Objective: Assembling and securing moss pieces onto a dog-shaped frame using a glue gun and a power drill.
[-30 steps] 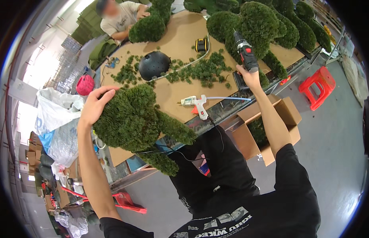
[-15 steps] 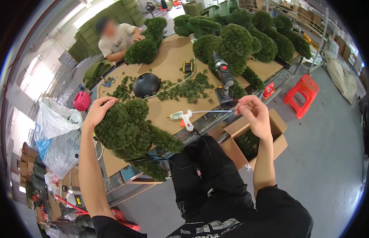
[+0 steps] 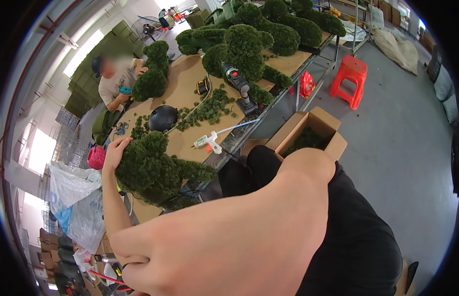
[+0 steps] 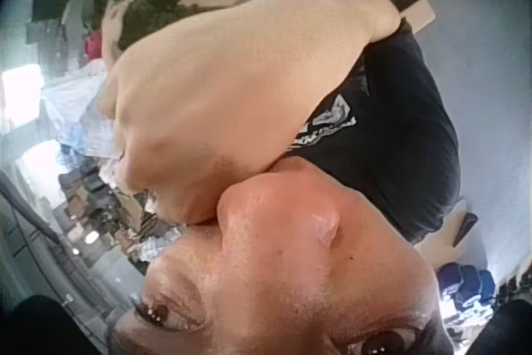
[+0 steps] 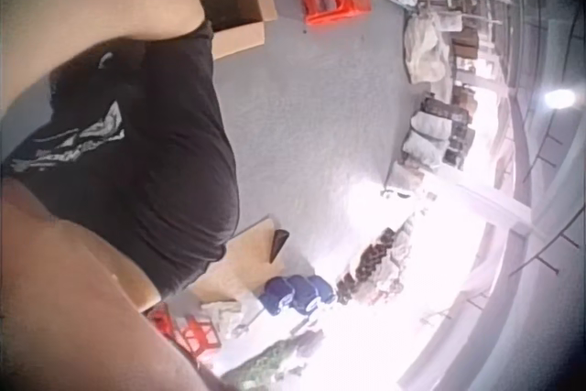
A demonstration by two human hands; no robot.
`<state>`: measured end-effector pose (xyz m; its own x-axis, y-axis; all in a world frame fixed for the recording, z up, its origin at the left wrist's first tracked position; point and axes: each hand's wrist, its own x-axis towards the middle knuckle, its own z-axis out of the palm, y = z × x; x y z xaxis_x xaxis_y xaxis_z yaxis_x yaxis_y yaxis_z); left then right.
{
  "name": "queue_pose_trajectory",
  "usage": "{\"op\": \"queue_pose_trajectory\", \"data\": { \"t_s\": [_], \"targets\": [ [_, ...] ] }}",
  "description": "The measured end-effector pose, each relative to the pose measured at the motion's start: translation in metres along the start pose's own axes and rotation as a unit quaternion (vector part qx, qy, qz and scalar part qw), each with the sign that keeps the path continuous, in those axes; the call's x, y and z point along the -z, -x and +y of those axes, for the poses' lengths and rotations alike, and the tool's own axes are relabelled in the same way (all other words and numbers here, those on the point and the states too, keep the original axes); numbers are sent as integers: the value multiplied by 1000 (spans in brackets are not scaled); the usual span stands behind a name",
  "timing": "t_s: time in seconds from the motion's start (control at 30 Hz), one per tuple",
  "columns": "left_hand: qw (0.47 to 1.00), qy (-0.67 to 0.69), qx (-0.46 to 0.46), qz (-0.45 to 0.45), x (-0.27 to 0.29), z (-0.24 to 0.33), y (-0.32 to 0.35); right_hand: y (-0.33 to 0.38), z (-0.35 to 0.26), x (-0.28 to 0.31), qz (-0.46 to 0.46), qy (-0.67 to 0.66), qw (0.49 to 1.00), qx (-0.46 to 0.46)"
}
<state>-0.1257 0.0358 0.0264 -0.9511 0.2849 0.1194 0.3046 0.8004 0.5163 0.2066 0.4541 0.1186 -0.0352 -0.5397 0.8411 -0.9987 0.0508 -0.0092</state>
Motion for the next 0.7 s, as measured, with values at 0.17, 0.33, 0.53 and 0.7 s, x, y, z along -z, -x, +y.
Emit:
{"op": "queue_pose_trajectory", "data": {
  "t_s": [0.17, 0.33, 0.53, 0.7],
  "targets": [
    [1000, 0, -2, 8, 10, -14, 3, -2, -14, 16, 0, 54, 998, -41],
    [1000, 0, -25, 6, 4, -8, -11, 4, -38, 48, -1, 121, 989, -85],
    [1000, -8, -22, 6, 7, -12, -5, 9, -69, 61, 4, 166, 979, -118],
    [1000, -16, -10, -1, 10, -15, 6, 39, -106, 72, 2, 195, 970, -147]
  ]
}}
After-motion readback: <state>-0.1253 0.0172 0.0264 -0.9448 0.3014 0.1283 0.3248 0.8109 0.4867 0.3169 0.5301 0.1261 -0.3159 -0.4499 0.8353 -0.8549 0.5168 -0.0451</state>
